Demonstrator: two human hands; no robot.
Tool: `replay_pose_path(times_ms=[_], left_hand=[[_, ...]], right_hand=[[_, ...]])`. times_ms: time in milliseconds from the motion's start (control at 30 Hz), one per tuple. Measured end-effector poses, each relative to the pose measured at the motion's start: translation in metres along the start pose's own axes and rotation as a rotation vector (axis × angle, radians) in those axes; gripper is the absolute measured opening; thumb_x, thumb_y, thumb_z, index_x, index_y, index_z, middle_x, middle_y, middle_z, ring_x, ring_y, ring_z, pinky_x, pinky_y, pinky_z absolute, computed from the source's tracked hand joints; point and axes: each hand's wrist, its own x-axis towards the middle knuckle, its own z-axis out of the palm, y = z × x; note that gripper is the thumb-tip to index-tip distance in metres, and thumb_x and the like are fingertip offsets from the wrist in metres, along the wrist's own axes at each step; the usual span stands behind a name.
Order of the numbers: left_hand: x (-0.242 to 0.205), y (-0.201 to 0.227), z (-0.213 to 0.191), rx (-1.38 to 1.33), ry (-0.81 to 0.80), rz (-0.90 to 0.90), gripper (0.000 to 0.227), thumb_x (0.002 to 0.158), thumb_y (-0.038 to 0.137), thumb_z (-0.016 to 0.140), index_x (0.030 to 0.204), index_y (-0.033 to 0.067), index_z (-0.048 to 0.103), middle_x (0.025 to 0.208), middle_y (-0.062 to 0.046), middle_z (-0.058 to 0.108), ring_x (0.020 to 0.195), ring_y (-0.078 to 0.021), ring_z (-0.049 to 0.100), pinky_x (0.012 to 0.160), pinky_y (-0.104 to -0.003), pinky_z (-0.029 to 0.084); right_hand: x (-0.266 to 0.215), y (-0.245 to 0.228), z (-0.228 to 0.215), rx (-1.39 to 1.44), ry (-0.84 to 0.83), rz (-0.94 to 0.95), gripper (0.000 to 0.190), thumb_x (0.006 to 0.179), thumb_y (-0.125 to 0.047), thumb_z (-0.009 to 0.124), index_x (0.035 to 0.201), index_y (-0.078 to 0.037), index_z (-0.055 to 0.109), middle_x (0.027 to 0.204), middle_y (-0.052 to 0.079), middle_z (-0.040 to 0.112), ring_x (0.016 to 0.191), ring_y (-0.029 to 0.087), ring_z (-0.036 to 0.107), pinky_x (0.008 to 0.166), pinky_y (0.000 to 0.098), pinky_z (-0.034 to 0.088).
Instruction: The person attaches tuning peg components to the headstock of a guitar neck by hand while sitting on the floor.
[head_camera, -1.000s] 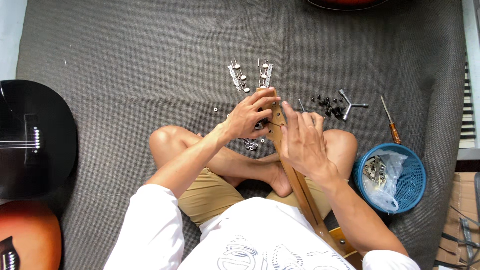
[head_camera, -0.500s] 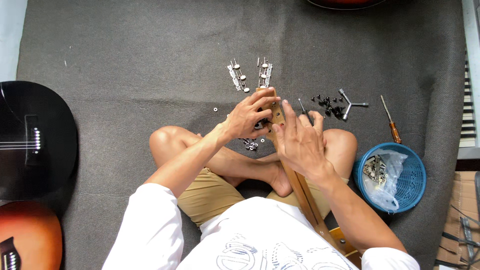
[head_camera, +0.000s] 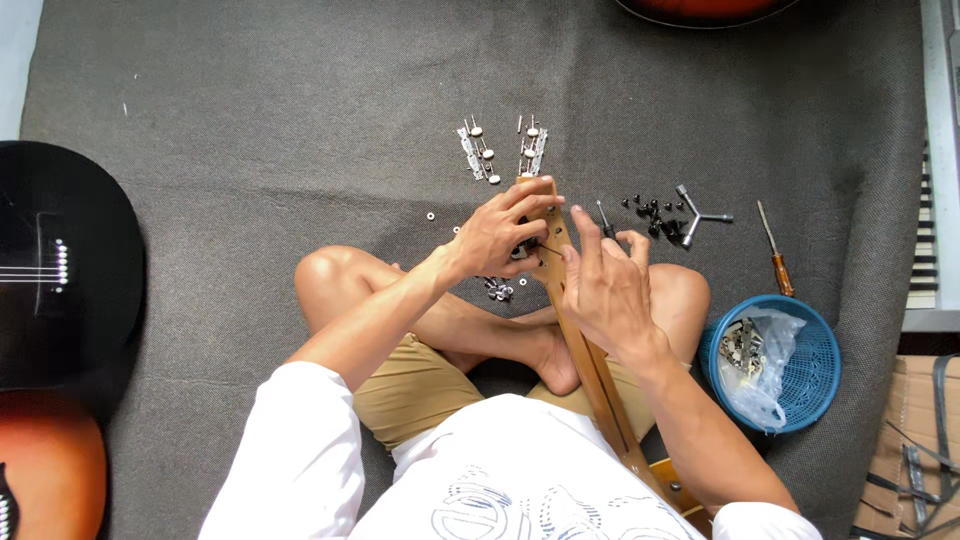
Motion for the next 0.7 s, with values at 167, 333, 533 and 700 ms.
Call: replay_pose_path(times_ms=[167,333,533,700], left_hand=[[0.002,0.003,-0.003,-0.031,0.033,-0.008,0.022,0.062,0.025,0.067,0.078,0.0156,0.054,0.117,-0.007,0.052,0.123,-0.0289,0.040,0.067,-0.034,0.050],[0.003,0.004,-0.003,-0.031,0.057,0.001,0.025,0.059,0.025,0.069,0.077,0.0158,0.054,0.115,-0.007,0.053,0.122,-0.0287,0.041,0.066,-0.034,0.049],[0.003,0.005,-0.005,-0.043,0.086,-0.011,0.024,0.059,0.024,0.068,0.076,0.0152,0.054,0.114,-0.006,0.053,0.121,-0.0283,0.042,0.065,-0.034,0.048],[0.001,0.004,-0.003,-0.026,0.030,-0.033,0.022,0.062,0.025,0.067,0.077,0.0161,0.055,0.117,-0.006,0.053,0.124,-0.0273,0.039,0.068,-0.034,0.050]], right_hand=[[0.005,-0.006,-0.014,0.061,-0.030,-0.040,0.045,0.087,-0.013,0.043,0.130,-0.003,0.037,0.071,0.009,0.055,0.073,0.024,0.056,0.087,0.0427,0.034],[0.000,-0.004,-0.009,0.045,-0.023,0.035,0.043,0.095,-0.026,0.036,0.130,-0.001,0.035,0.063,0.010,0.056,0.067,0.024,0.057,0.089,0.0457,0.031],[0.001,-0.004,-0.010,0.109,-0.045,0.007,0.040,0.092,-0.014,0.039,0.131,-0.003,0.035,0.065,0.009,0.058,0.069,0.023,0.058,0.086,0.0433,0.033],[0.001,-0.004,-0.011,0.064,-0.046,0.065,0.039,0.092,-0.015,0.039,0.130,-0.004,0.036,0.062,0.007,0.057,0.068,0.023,0.058,0.087,0.0445,0.032]])
